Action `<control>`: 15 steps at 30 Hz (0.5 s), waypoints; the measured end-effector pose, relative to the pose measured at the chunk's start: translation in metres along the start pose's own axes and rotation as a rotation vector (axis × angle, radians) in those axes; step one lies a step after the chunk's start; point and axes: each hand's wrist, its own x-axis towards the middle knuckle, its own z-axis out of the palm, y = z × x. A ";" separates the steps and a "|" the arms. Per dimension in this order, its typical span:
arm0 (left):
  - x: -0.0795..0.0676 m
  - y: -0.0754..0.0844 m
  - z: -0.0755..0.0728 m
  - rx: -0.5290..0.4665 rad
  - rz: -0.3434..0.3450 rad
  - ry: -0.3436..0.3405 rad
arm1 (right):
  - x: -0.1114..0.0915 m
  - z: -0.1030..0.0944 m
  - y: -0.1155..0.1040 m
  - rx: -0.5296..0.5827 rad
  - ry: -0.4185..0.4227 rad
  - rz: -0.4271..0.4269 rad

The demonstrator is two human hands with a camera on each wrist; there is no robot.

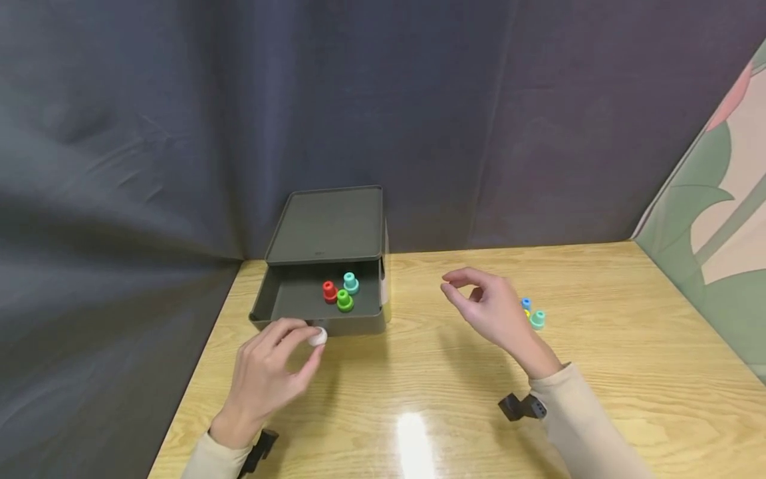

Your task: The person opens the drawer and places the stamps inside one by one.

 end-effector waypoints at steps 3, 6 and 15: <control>-0.003 0.000 0.000 -0.005 -0.002 0.014 | -0.010 0.001 0.017 -0.008 0.000 0.042; -0.004 0.000 0.001 -0.009 -0.005 0.025 | -0.020 0.001 0.034 -0.016 0.000 0.069; -0.003 -0.002 0.004 -0.010 -0.012 0.059 | -0.046 -0.005 0.076 -0.058 0.016 0.122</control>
